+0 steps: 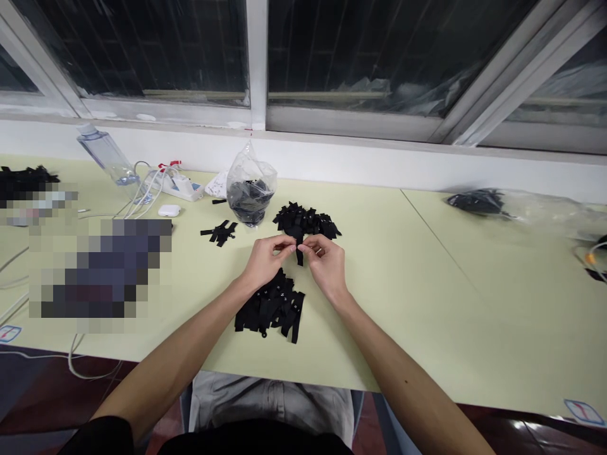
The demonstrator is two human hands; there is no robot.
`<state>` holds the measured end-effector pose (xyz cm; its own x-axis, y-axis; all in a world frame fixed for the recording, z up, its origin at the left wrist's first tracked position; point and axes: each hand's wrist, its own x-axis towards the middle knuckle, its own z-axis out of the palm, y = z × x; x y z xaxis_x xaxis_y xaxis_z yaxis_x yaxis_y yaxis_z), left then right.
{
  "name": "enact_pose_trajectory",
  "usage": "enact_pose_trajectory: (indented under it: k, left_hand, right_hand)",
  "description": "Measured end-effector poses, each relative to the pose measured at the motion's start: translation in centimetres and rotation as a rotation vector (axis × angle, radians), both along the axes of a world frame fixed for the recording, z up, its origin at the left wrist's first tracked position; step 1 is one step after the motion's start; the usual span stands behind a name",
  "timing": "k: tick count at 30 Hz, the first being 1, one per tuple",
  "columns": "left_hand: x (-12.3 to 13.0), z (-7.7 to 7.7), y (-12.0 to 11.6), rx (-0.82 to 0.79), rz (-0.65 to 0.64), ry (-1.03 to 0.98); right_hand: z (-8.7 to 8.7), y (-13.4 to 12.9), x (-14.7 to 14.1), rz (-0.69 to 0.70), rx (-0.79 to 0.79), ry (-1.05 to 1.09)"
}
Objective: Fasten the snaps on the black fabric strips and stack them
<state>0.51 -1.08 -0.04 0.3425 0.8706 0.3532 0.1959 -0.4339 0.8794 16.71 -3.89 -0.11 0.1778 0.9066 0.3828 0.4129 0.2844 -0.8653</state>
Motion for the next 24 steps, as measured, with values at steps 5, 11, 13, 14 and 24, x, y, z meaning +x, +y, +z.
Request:
enact_pose_trajectory:
  k: [5,11,13,14,24]
  left_hand:
    - [0.2,-0.1,-0.1,0.0,0.02,-0.02]
    - [0.4,0.4,-0.4,0.009,0.037,-0.021]
    - [0.5,0.7,-0.6,0.009,0.037,-0.044]
    - [0.5,0.8,-0.7,0.01,0.04,-0.059]
    - [-0.2,0.2,0.2,0.068,0.14,-0.028]
  right_hand:
    - [-0.3,0.0,0.0,-0.014,0.014,-0.038]
    - [0.1,0.2,0.2,0.078,0.035,-0.009]
    - [0.7,0.5,1.0,0.104,0.029,0.007]
    - [1.0,0.8,1.8,0.1,0.021,0.021]
    - [2.8,7.7,11.3,-0.17,-0.311,-0.148]
